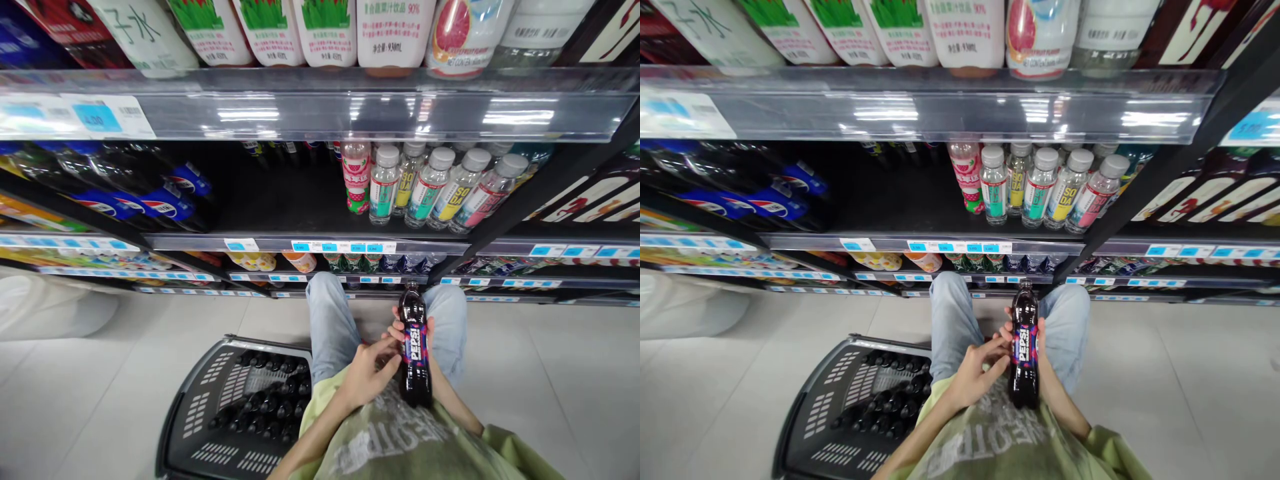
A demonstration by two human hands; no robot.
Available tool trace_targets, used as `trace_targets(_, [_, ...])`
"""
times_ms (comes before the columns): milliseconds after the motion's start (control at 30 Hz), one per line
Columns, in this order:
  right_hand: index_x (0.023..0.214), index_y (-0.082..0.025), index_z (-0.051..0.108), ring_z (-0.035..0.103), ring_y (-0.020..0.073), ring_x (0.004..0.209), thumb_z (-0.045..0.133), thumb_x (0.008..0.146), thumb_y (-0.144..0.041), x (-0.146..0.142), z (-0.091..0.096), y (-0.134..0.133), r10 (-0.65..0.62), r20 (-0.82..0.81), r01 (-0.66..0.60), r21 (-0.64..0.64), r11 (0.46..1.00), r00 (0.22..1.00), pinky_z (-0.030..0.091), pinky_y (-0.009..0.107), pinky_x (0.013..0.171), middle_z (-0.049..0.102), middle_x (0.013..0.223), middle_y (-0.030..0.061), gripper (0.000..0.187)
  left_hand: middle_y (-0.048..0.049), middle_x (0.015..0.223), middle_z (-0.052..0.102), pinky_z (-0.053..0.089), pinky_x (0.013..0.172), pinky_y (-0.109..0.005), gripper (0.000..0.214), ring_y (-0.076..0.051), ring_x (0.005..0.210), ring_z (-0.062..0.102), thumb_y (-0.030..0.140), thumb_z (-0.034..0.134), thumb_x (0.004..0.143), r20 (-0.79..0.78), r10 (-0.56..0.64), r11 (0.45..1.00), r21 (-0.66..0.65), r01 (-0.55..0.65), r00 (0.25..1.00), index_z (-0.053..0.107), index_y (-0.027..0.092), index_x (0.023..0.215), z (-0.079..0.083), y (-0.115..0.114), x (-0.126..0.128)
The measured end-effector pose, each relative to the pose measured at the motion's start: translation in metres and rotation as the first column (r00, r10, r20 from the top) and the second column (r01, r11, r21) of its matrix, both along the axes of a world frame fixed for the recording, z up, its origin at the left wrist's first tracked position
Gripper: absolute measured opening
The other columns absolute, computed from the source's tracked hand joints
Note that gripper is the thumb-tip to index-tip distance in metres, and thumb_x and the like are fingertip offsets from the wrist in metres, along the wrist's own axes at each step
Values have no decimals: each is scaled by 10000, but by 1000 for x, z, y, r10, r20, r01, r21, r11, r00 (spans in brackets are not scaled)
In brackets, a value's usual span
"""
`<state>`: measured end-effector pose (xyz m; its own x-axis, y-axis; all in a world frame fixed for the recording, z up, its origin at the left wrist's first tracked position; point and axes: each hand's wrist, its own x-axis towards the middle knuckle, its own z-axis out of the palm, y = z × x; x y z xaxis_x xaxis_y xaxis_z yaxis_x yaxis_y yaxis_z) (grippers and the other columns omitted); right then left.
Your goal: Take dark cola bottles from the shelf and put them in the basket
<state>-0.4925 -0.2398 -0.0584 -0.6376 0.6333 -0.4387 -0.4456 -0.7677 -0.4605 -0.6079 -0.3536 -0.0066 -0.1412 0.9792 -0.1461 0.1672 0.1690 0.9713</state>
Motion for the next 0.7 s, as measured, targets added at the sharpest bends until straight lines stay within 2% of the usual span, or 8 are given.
trace_targets(133, [1319,-381,737,402,144,490,758,646,-919,4,-9,2,-26,40,25,40,999,999,599,387,750,543,608,-89,862,-45,953,824,555,731,-287,366,-217,805,743,426,575,1056,-35,5,1000,7,-4,999,818,207,1220,2,3,0])
trace_targets(233, [1263,-353,752,358,132,460,784,607,-911,9,-13,4,8,2,-8,79,997,1000,592,389,714,466,563,-109,861,-60,893,819,541,720,-280,411,-208,764,729,459,546,1070,-52,47,999,23,-45,998,848,186,1015,4,7,-4])
trace_targets(300, [1228,-335,758,393,136,461,817,586,-878,12,-12,6,52,-16,-50,115,992,999,588,387,685,469,564,-107,844,-65,825,811,533,720,-279,493,-199,726,717,504,526,1081,-44,62,998,28,-61,997,825,177,864,7,9,-8])
trace_targets(367, [1202,-314,760,504,167,514,863,551,-825,14,-8,9,112,-7,-110,159,981,994,598,400,681,538,597,-83,835,-68,763,792,524,704,-276,544,-187,681,699,542,515,1081,-25,79,996,37,-78,997,774,171,781,9,11,-12])
trace_targets(500, [1190,-285,749,703,268,728,899,534,-743,18,6,15,228,70,-237,194,952,971,627,449,719,698,724,1,814,-51,737,739,504,664,-263,474,-175,673,679,587,548,1056,22,176,981,73,-177,984,722,160,943,11,18,-20])
trace_targets(600, [1191,-270,734,754,307,798,927,554,-662,24,13,18,342,135,-361,165,918,930,640,468,720,739,753,25,773,-14,744,684,479,631,-253,454,-155,649,637,608,581,1033,59,243,963,109,-248,968,662,165,1087,10,24,-24])
trace_targets(700, [1153,-282,715,784,327,824,957,625,-507,30,16,22,391,257,-440,172,882,884,653,490,726,768,775,27,623,14,763,662,455,620,-245,444,-135,634,597,606,578,1037,67,271,948,152,-278,960,611,183,1168,10,28,-26])
